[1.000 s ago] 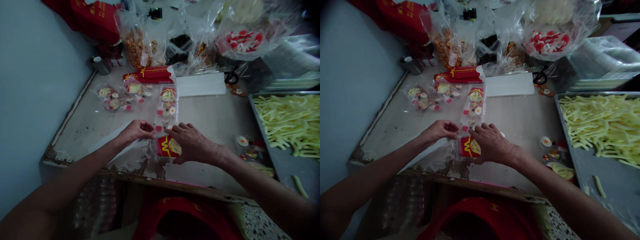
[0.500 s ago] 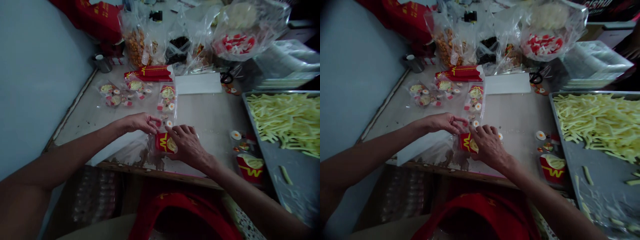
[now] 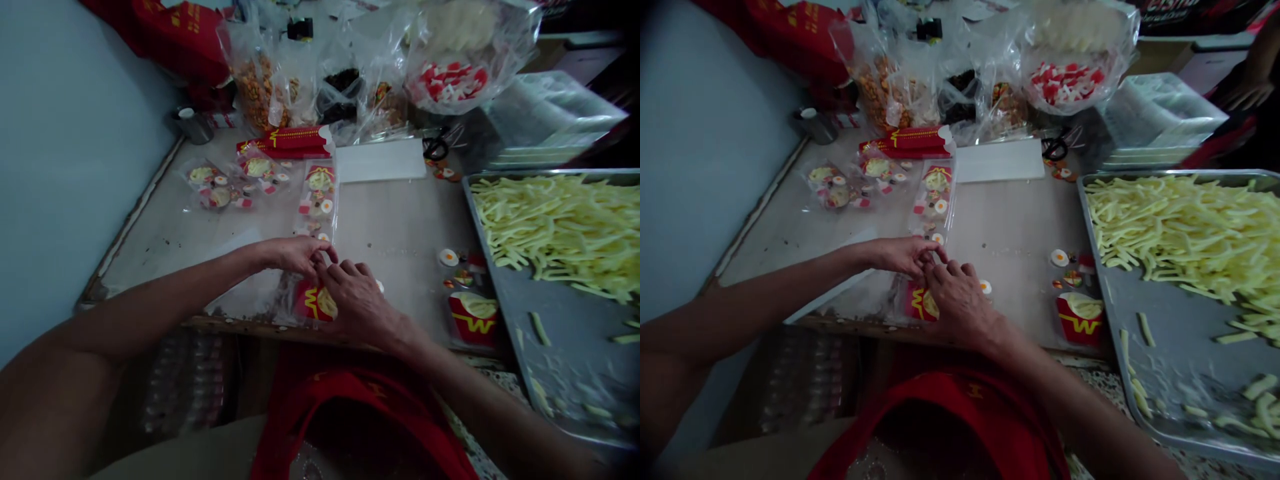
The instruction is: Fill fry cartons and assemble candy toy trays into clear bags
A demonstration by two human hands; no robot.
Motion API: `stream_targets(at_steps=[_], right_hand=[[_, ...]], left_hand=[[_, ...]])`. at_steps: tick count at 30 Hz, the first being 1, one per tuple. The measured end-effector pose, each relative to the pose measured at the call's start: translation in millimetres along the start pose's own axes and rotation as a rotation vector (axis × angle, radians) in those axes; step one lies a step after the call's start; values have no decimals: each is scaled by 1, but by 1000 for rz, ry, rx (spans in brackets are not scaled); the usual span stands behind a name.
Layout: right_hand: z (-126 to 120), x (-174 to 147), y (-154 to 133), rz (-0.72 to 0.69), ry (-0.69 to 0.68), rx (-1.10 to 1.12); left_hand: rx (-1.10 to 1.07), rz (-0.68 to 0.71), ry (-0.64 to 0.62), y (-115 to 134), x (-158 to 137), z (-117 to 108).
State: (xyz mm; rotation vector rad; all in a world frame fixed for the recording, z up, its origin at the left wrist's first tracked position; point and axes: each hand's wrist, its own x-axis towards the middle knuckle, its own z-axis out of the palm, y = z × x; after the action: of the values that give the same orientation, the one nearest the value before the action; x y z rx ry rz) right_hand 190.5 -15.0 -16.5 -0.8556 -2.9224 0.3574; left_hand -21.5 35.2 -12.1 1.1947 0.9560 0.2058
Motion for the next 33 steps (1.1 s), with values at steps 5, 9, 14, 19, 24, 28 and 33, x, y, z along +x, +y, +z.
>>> stream_targets(at_steps=[5,9,14,19,24,28,33], right_hand=[[19,11,-20,105,-4,-32],[30,18,-29,180,11,-10],[24,-9,-23,210,58,-87],[19,-41,-10,346,-8,-55],[29,-36,-13,355,123,-20],[31,-34,-16,365,130,-9],[27,-35,-16,374,87,-11]], left_hand=[[565,212,492,-14,-35,26],[934,138,1033,-39,-75,69],[1002,45,1073,-75,-75,110],[1123,-84,974,-68,-61,105],[1205,-298,849,-44,-55,99],[1218,-370,927,-38,-46,96],[1231,-382,954,-36,-38,91]])
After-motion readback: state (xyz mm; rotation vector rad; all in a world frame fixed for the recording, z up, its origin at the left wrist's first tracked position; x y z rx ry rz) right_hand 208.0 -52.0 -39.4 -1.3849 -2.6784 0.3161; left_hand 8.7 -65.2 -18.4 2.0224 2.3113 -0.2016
